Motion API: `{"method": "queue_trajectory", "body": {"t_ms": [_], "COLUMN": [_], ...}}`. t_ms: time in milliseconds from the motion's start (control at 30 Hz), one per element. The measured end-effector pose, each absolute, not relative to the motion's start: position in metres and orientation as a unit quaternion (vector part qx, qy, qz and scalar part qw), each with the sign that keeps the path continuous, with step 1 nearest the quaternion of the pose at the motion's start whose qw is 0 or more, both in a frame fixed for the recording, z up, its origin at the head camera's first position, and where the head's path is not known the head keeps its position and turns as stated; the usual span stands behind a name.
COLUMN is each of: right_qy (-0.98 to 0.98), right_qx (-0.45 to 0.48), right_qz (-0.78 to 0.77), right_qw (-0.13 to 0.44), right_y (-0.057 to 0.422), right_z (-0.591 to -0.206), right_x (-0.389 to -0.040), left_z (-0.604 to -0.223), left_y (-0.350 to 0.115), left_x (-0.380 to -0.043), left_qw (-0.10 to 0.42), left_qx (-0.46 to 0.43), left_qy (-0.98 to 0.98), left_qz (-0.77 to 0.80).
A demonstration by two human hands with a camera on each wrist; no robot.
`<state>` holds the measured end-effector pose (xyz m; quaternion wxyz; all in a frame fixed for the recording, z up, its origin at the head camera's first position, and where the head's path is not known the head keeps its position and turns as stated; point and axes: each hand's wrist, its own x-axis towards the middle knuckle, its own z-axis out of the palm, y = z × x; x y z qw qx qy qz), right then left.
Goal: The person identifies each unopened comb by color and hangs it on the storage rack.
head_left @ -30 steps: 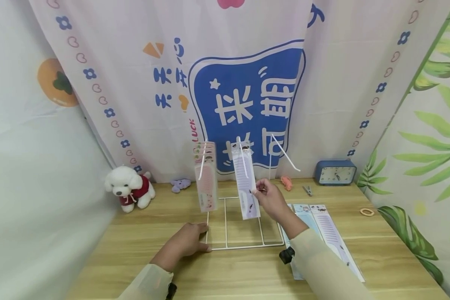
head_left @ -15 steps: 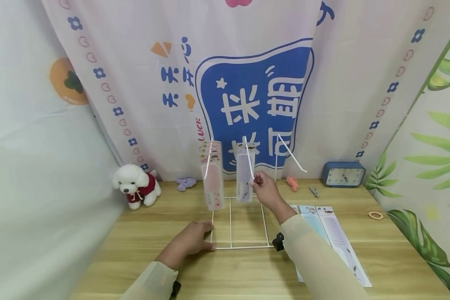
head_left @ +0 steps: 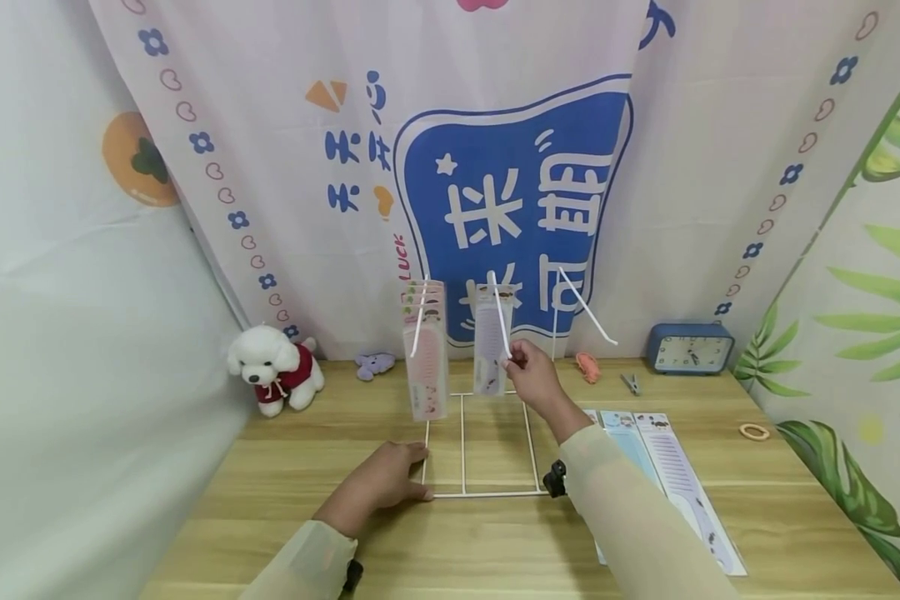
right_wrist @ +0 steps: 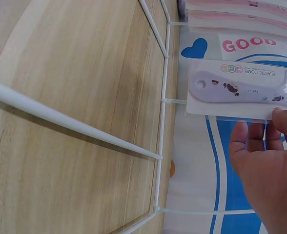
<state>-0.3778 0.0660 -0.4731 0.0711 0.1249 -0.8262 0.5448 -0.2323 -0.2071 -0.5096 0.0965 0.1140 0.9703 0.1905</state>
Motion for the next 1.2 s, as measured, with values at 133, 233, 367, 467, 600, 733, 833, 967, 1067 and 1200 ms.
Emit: {"method": "queue_trajectory", "body": {"t_ms": [133,233,367,467,600,733,833,967,1067,1200], "right_qy": [-0.831,-0.834,-0.832,-0.830,-0.831,-0.822,-0.821,-0.841,-0.872,-0.922], "right_qx": [0.121,0.125,0.129,0.131,0.135,0.144,0.159,0.155,0.123,0.072], "right_qz": [0.539,0.533,0.536,0.539,0.537,0.548,0.544,0.513,0.469,0.378], "right_qw": [0.067,0.066,0.064,0.064,0.062,0.060,0.068,0.074,0.066,0.050], "right_y": [0.067,0.068,0.068,0.070,0.072,0.082,0.097,0.128,0.158,0.205], "right_z": [-0.474,-0.474,-0.474,-0.475,-0.475,-0.475,-0.473,-0.468,-0.464,-0.463], "right_x": [-0.378,-0.378,-0.378,-0.378,-0.377,-0.373,-0.363,-0.338,-0.316,-0.292], "left_z": [-0.510,-0.510,-0.510,-0.510,-0.511,-0.511,-0.511,-0.511,-0.512,-0.512], "left_y": [-0.207,-0.207,-0.208,-0.209,-0.208,-0.207,-0.206,-0.204,-0.205,-0.206], "left_x": [-0.232,-0.232,-0.233,-0.233,-0.232,-0.233,-0.233,-0.233,-0.234,-0.235], "left_qw": [0.096,0.093,0.093,0.096,0.096,0.096,0.098,0.099,0.100,0.100], "left_qx": [0.113,0.112,0.112,0.111,0.110,0.111,0.114,0.115,0.113,0.107], "left_qy": [0.970,0.969,0.968,0.967,0.968,0.968,0.967,0.967,0.967,0.967], "left_qz": [0.193,0.198,0.206,0.208,0.205,0.202,0.204,0.207,0.206,0.207]}}
